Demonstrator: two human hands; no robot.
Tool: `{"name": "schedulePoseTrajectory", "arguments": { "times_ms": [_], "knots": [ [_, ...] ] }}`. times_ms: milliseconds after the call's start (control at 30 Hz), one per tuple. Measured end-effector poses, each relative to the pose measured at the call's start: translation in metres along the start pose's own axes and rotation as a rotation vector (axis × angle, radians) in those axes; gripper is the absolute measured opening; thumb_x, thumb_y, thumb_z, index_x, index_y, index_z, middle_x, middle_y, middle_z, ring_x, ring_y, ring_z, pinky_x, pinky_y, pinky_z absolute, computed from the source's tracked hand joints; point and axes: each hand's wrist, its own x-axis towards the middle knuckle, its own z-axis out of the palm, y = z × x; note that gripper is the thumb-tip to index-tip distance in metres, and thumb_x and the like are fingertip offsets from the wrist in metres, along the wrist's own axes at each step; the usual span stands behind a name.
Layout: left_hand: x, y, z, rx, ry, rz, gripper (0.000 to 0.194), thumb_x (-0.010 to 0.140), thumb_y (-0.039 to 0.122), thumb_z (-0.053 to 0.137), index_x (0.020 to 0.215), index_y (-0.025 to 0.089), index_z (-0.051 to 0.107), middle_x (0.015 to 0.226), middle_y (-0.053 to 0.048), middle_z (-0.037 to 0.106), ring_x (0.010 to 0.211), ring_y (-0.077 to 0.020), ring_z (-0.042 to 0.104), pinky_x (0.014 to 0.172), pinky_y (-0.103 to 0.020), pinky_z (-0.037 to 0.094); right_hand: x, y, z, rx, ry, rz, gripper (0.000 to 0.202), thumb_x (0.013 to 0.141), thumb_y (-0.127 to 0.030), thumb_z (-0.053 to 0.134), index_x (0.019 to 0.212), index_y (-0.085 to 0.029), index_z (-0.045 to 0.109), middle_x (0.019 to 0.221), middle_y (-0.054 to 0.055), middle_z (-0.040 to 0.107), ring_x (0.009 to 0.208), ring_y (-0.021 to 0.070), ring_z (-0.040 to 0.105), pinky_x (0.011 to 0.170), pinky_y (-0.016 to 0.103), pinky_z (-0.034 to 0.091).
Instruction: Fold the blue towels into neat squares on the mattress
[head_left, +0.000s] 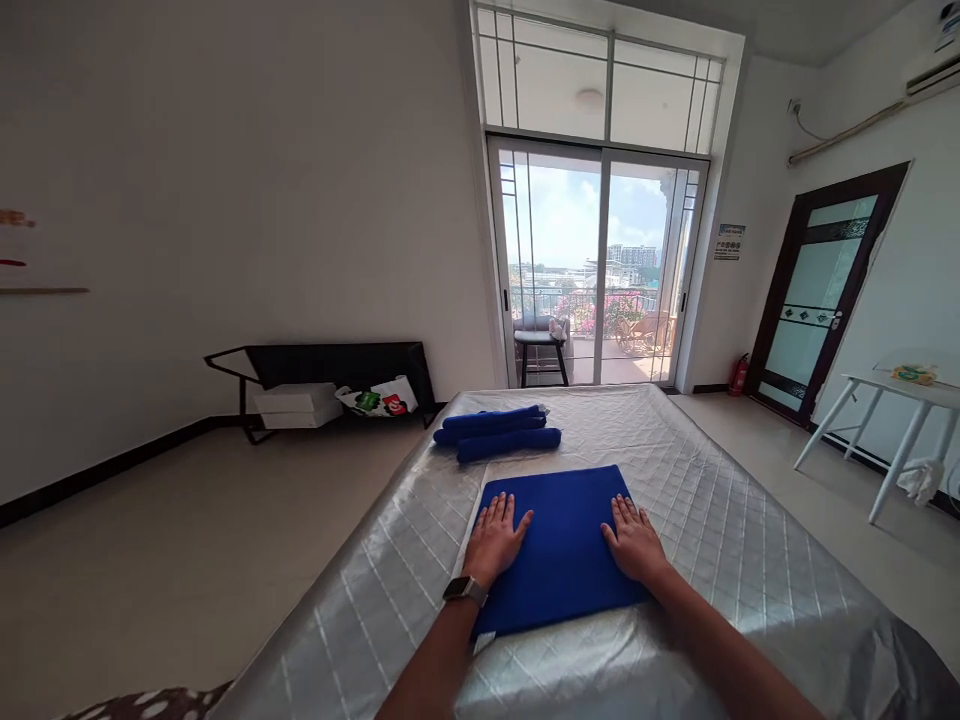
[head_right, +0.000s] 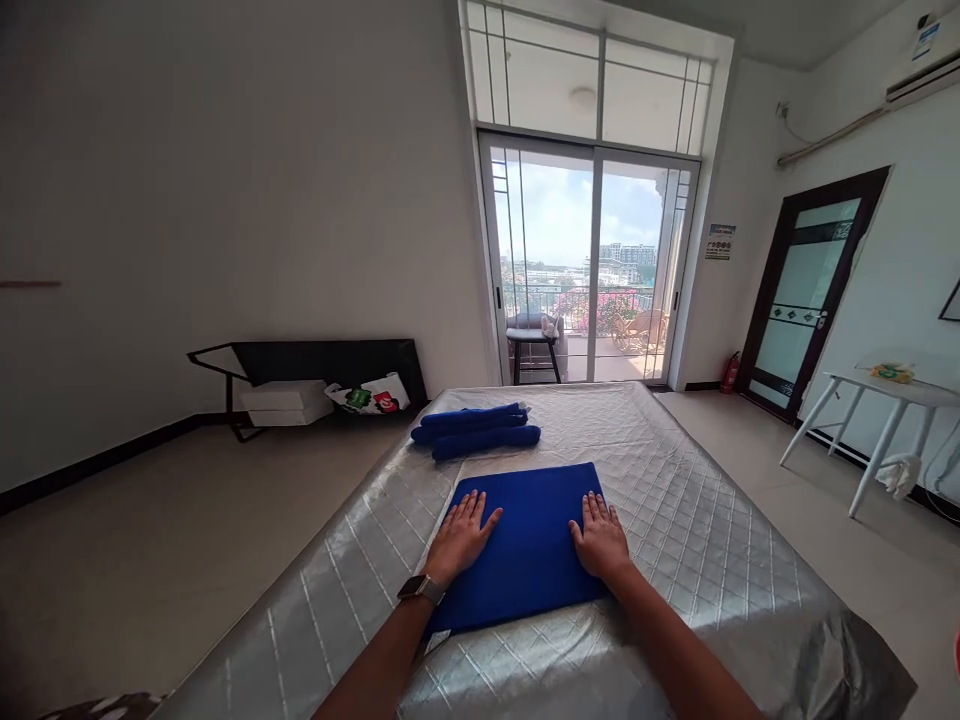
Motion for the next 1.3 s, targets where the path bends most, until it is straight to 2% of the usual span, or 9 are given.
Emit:
{"name": "schedulePoseTrajectory", "arguments": {
  "times_ms": [100, 200, 433, 533, 633, 833, 933, 1133, 1300],
  "knots": [
    [0.004, 0.004, -0.006, 0.053, -0.029, -0.059, 0.075, 0.102, 0.06, 0.02, 0.155, 0.012, 0.042, 0.159, -0.018, 0.043, 0.151, -0.0332, 0.033, 0.122, -0.05, 0.029, -0.001, -0.002, -0.002, 0.016, 0.006, -0.006, 0.067, 0.104, -0.044, 0.024, 0.162, -0.009, 0.023, 0.167, 0.012, 0.024, 0.157, 0.0208, 0.016, 0.126, 0.039, 0.011],
    [0.011, 0.031, -0.01, 0.069, -0.024, -0.057, 0.076, 0.103, 0.059, 0.02, 0.153, 0.006, 0.042, 0.162, -0.021, 0.037, 0.152, -0.0325, 0.032, 0.123, -0.049, 0.028, -0.001, -0.003, -0.001, 0.026, 0.013, -0.001, 0.067, 0.104, -0.044, 0.024, 0.161, -0.009, 0.025, 0.167, 0.012, 0.024, 0.157, 0.0206, 0.016, 0.126, 0.039, 0.011],
    [0.014, 0.155, 0.003, -0.096, -0.017, 0.414, 0.06, 0.105, 0.046, 0.025, 0.158, 0.02, 0.036, 0.162, -0.016, 0.04, 0.151, -0.028, 0.035, 0.122, -0.051, 0.032, 0.0, 0.003, 0.004, -0.013, 0.006, -0.061, 0.064, 0.102, -0.031, 0.03, 0.162, -0.01, 0.025, 0.168, 0.011, 0.022, 0.157, 0.0204, 0.014, 0.126, 0.04, 0.012],
    [0.012, 0.17, 0.004, -0.093, -0.086, 0.497, 0.059, 0.105, 0.045, 0.03, 0.161, 0.026, 0.03, 0.163, -0.012, 0.039, 0.15, -0.027, 0.038, 0.122, -0.049, 0.032, 0.0, 0.005, 0.006, -0.033, 0.002, -0.087, 0.063, 0.101, -0.028, 0.031, 0.162, -0.012, 0.026, 0.167, 0.011, 0.025, 0.157, 0.0206, 0.014, 0.126, 0.04, 0.011],
    [0.002, 0.141, 0.0, -0.05, -0.086, 0.435, 0.06, 0.106, 0.045, 0.025, 0.16, 0.022, 0.031, 0.163, -0.013, 0.039, 0.151, -0.0269, 0.036, 0.123, -0.05, 0.031, 0.002, 0.004, 0.006, -0.012, 0.02, -0.06, 0.064, 0.103, -0.035, 0.027, 0.161, -0.007, 0.026, 0.166, 0.014, 0.027, 0.157, 0.022, 0.016, 0.126, 0.041, 0.012],
    [-0.044, 0.026, -0.003, 0.023, -0.083, 0.147, 0.066, 0.105, 0.051, 0.02, 0.156, 0.013, 0.039, 0.164, -0.014, 0.034, 0.153, -0.0273, 0.029, 0.124, -0.048, 0.028, 0.006, 0.005, 0.011, 0.031, 0.029, -0.026, 0.069, 0.104, -0.047, 0.024, 0.162, -0.01, 0.023, 0.167, 0.012, 0.024, 0.157, 0.0222, 0.017, 0.126, 0.041, 0.01],
    [-0.066, -0.009, -0.004, 0.024, -0.076, 0.032, 0.07, 0.105, 0.053, 0.019, 0.158, 0.01, 0.035, 0.165, -0.015, 0.031, 0.154, -0.0276, 0.028, 0.124, -0.048, 0.027, 0.007, 0.007, 0.014, 0.017, 0.042, -0.035, 0.069, 0.105, -0.049, 0.025, 0.162, -0.012, 0.023, 0.168, 0.012, 0.023, 0.157, 0.0237, 0.016, 0.126, 0.043, 0.01],
    [-0.077, -0.012, -0.008, -0.001, -0.022, 0.008, 0.071, 0.105, 0.053, 0.02, 0.155, 0.007, 0.039, 0.163, -0.017, 0.035, 0.153, -0.0282, 0.03, 0.123, -0.048, 0.029, 0.002, 0.004, 0.003, -0.016, 0.034, -0.07, 0.066, 0.105, -0.046, 0.025, 0.163, -0.015, 0.02, 0.168, 0.01, 0.021, 0.157, 0.0231, 0.016, 0.126, 0.043, 0.013],
    [-0.074, -0.016, -0.001, -0.016, 0.008, 0.06, 0.068, 0.105, 0.052, 0.021, 0.155, 0.01, 0.039, 0.161, -0.016, 0.04, 0.152, -0.0274, 0.032, 0.123, -0.048, 0.029, -0.029, 0.006, -0.002, -0.052, -0.015, -0.08, 0.064, 0.104, -0.043, 0.027, 0.16, -0.011, 0.03, 0.166, 0.012, 0.027, 0.156, 0.0229, 0.019, 0.126, 0.04, 0.012]
  ]
}}
